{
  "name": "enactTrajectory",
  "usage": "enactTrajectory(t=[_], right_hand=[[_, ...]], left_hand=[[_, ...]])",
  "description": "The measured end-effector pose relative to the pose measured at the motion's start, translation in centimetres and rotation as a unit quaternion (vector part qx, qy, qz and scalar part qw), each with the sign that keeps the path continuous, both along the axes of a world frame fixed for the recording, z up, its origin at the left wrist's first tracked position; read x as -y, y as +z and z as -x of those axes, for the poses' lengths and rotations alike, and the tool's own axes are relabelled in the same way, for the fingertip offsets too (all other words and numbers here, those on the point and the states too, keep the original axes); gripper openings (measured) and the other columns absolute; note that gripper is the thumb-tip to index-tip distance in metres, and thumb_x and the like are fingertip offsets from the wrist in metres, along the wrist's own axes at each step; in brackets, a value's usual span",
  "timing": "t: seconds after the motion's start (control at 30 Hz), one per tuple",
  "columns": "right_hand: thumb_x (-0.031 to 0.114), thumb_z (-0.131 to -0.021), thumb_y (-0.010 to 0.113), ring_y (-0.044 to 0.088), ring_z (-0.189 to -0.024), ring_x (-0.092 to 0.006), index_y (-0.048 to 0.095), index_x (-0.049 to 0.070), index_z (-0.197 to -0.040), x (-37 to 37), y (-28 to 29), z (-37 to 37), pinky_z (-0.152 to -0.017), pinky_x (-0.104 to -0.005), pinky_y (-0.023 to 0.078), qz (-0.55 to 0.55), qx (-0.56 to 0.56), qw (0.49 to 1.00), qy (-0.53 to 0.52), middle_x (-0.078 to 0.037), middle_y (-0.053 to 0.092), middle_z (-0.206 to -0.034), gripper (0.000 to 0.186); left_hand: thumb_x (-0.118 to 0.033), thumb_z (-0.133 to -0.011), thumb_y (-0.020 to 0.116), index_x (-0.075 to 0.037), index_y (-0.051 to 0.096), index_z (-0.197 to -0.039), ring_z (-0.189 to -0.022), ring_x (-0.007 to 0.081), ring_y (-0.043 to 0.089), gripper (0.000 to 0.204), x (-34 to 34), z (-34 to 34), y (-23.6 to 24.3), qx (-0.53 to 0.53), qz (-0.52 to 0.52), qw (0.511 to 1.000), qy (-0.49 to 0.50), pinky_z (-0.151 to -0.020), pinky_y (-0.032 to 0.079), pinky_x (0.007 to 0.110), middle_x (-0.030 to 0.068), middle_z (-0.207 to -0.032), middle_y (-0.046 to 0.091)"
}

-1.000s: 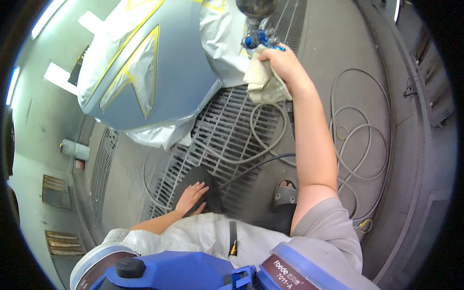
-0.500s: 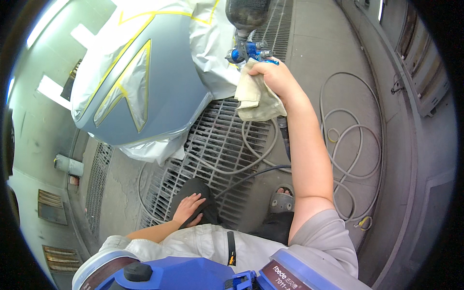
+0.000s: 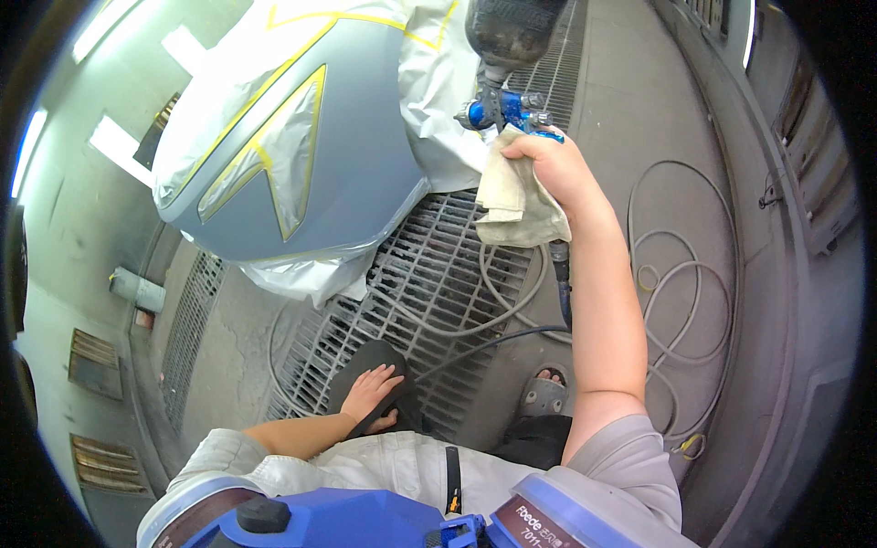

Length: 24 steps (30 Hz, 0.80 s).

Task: The person uses a spray gun to apply paint to a car part that is masked with plastic and tape. They move around the part to cover different areas and occasionally wipe the surface with a cloth.

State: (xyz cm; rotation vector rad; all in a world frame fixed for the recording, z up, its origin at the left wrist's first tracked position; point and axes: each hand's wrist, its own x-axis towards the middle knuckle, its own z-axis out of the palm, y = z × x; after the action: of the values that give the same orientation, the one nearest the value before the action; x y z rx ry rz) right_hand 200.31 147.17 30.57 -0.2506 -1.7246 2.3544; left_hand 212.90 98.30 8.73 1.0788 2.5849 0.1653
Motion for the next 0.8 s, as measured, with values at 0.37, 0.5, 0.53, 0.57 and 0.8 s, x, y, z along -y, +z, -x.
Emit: enactTrajectory(t=[0.37,0.5,0.53,0.57,0.8], right_hand=[[0.008,-0.084,0.071,0.069,-0.09,-0.0187,0.071,0.001,-0.105,-0.2,-0.8,1.0,-0.083,-0.0343,0.055,-0.006,-0.001,1.0,0.02,-0.008,0.073,-0.098,0.022],[0.008,-0.084,0.071,0.069,-0.089,-0.0179,0.071,0.001,-0.104,-0.3,-1.0,1.3,-0.082,-0.0339,0.055,-0.017,-0.007,0.999,0.034,-0.007,0.073,-0.098,0.021],[0.008,-0.084,0.071,0.069,-0.089,-0.0177,0.071,0.001,-0.103,-0.3,-1.0,1.4,-0.082,-0.0339,0.055,-0.02,-0.008,0.999,0.033,-0.007,0.073,-0.097,0.02],[0.008,-0.084,0.071,0.069,-0.089,-0.0176,0.071,0.001,-0.103,-0.3,-1.1,1.4,-0.082,-0.0339,0.055,-0.023,-0.008,0.999,0.034,-0.007,0.073,-0.097,0.02],[0.009,-0.084,0.071,0.069,-0.091,-0.018,0.072,0.0,-0.103,-0.2,-1.1,1.3,-0.085,-0.034,0.055,-0.022,-0.003,0.998,0.061,-0.007,0.074,-0.099,0.021]], left_hand=[[-0.041,-0.083,0.072,-0.013,0.051,-0.151,-0.154,0.0383,0.036,0.077,0.7,-0.7,-0.3,-0.008,0.0,1.0,0.015,-0.126,0.029,0.055,0.018,-0.161,0.045],[-0.04,-0.083,0.073,-0.013,0.052,-0.151,-0.154,0.0381,0.037,0.076,0.9,-0.6,-0.5,-0.01,-0.011,1.0,0.014,-0.126,0.029,0.054,0.0177,-0.16,0.046],[-0.04,-0.082,0.073,-0.013,0.052,-0.15,-0.153,0.038,0.037,0.076,0.9,-0.6,-0.6,-0.01,-0.015,1.0,0.015,-0.126,0.029,0.054,0.0176,-0.16,0.046],[-0.04,-0.082,0.073,-0.013,0.052,-0.15,-0.153,0.0379,0.037,0.076,0.8,-0.6,-0.6,-0.012,-0.013,1.0,0.015,-0.126,0.029,0.054,0.0175,-0.16,0.047],[-0.041,-0.081,0.073,-0.013,0.053,-0.15,-0.153,0.0376,0.038,0.077,0.7,-0.4,-0.8,-0.014,-0.014,1.0,0.01,-0.125,0.029,0.055,0.0169,-0.159,0.047]])
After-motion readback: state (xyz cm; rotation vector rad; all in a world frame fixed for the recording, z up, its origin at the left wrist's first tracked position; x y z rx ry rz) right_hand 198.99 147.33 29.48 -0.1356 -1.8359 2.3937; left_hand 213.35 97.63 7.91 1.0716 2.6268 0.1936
